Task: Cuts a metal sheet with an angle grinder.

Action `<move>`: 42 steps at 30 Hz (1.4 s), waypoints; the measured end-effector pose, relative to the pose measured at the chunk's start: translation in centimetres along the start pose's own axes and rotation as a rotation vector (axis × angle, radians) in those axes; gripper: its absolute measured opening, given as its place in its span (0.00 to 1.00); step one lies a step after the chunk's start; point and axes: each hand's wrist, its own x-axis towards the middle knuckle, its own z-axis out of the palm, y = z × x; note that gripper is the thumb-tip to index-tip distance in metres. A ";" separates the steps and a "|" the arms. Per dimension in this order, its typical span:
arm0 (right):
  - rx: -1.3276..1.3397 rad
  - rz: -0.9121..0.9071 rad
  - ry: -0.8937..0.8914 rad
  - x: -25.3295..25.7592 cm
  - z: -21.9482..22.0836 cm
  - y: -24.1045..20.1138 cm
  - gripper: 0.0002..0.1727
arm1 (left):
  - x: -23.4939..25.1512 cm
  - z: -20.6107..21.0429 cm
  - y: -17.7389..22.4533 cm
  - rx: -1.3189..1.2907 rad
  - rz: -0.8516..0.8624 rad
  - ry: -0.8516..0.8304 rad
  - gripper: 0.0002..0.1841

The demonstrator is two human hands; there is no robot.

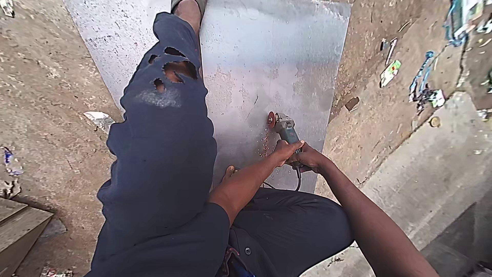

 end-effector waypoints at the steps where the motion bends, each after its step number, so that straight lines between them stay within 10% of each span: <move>1: 0.000 0.002 -0.001 0.0 0.0 0.0 0.31 | 0.0 0.0 -0.1 0.004 0.000 0.003 0.34; 42: 0.021 -0.023 -0.010 0.4 -0.1 -0.1 0.28 | 0.4 -0.1 0.0 -0.047 -0.027 0.007 0.34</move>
